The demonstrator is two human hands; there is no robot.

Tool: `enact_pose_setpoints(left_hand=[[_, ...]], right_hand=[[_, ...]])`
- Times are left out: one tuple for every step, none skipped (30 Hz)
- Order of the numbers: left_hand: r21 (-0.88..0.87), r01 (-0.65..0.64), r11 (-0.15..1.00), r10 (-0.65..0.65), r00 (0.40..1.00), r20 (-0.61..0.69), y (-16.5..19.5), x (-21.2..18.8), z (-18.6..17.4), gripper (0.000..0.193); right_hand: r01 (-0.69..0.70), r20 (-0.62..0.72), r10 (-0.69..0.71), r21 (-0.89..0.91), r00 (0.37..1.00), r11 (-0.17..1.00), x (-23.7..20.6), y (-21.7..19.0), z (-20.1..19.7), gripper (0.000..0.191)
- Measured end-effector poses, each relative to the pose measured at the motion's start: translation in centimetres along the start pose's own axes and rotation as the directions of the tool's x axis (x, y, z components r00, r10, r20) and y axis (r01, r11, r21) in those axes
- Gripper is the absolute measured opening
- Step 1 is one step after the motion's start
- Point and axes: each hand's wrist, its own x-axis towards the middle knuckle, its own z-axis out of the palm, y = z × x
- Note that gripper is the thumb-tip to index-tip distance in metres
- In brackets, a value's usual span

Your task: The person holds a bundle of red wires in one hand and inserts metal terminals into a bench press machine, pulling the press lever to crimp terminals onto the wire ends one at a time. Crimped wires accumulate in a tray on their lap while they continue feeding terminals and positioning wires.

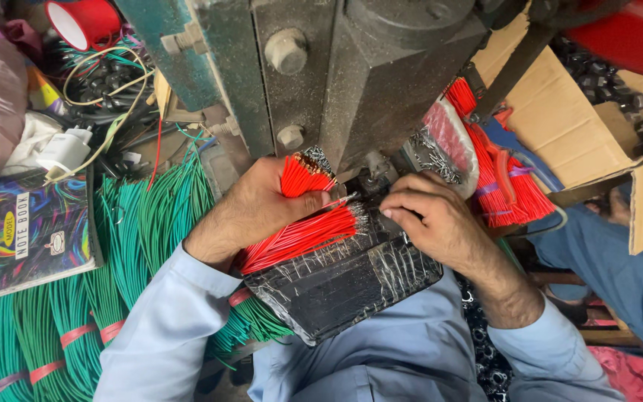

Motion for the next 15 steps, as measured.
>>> enact_pose_setpoints(left_hand=[[-0.012,-0.006,1.000,0.006,1.000,0.010,0.1,0.0,0.0,0.016],[-0.024,-0.012,1.000,0.012,1.000,0.020,0.3,0.0,0.0,0.017],[-0.019,-0.008,1.000,0.009,1.000,0.019,0.4,0.0,0.1,0.017],[-0.014,-0.006,1.000,0.006,1.000,0.017,0.6,0.0,0.1,0.017],[-0.010,-0.003,1.000,0.003,1.000,0.015,0.7,0.0,0.0,0.017],[-0.012,0.015,1.000,-0.015,1.000,0.006,0.7,0.0,-0.1,0.017],[-0.015,0.035,0.999,-0.035,0.999,-0.003,0.8,-0.1,-0.1,0.016],[-0.019,0.055,0.998,-0.055,0.998,-0.014,0.8,-0.2,-0.2,0.016],[-0.004,0.064,0.998,-0.064,0.998,-0.025,0.8,-0.2,-0.2,0.016],[0.010,0.074,0.997,-0.073,0.997,-0.034,0.7,-0.3,-0.2,0.016],[0.025,0.081,0.996,-0.080,0.996,-0.046,0.6,-0.3,-0.2,0.016],[0.023,0.069,0.997,-0.068,0.996,-0.049,0.6,-0.3,-0.3,0.016],[0.019,0.058,0.998,-0.057,0.997,-0.052,0.5,-0.3,-0.2,0.016],[0.014,0.048,0.999,-0.047,0.997,-0.054,0.5,-0.3,-0.2,0.016],[0.021,0.056,0.998,-0.054,0.997,-0.058,0.4,-0.3,-0.2,0.016]], right_hand=[[-0.006,-0.017,0.006,-0.003,1.000,1.000,0.0,0.1,0.3,0.009],[-0.085,-0.029,0.089,0.134,0.996,0.987,0.1,0.2,0.7,0.008],[-0.159,-0.028,0.173,0.268,0.984,0.950,0.3,0.3,1.1,0.008],[-0.227,-0.015,0.254,0.397,0.967,0.889,0.5,0.4,1.5,0.008],[-0.207,-0.032,0.253,0.482,0.967,0.851,0.8,0.6,1.8,0.008],[-0.184,-0.047,0.254,0.563,0.966,0.806,1.2,0.7,2.3,0.008],[-0.161,-0.061,0.257,0.639,0.964,0.752,1.5,0.7,2.6,0.008],[-0.157,-0.052,0.256,0.669,0.965,0.727,1.8,0.7,3.1,0.010],[-0.153,-0.044,0.255,0.698,0.966,0.699,2.0,0.7,3.5,0.012],[-0.150,-0.036,0.255,0.727,0.966,0.670,2.1,0.6,3.8,0.015],[-0.136,-0.052,0.238,0.694,0.970,0.707,2.3,0.6,4.1,0.011],[-0.120,-0.069,0.219,0.660,0.973,0.742,2.5,0.6,4.4,0.008],[-0.107,-0.083,0.202,0.624,0.976,0.774,2.6,0.5,4.6,0.005],[-0.117,-0.075,0.209,0.624,0.975,0.773,2.7,0.6,4.6,0.005],[-0.127,-0.068,0.215,0.623,0.974,0.772,2.9,0.8,4.5,0.005]])
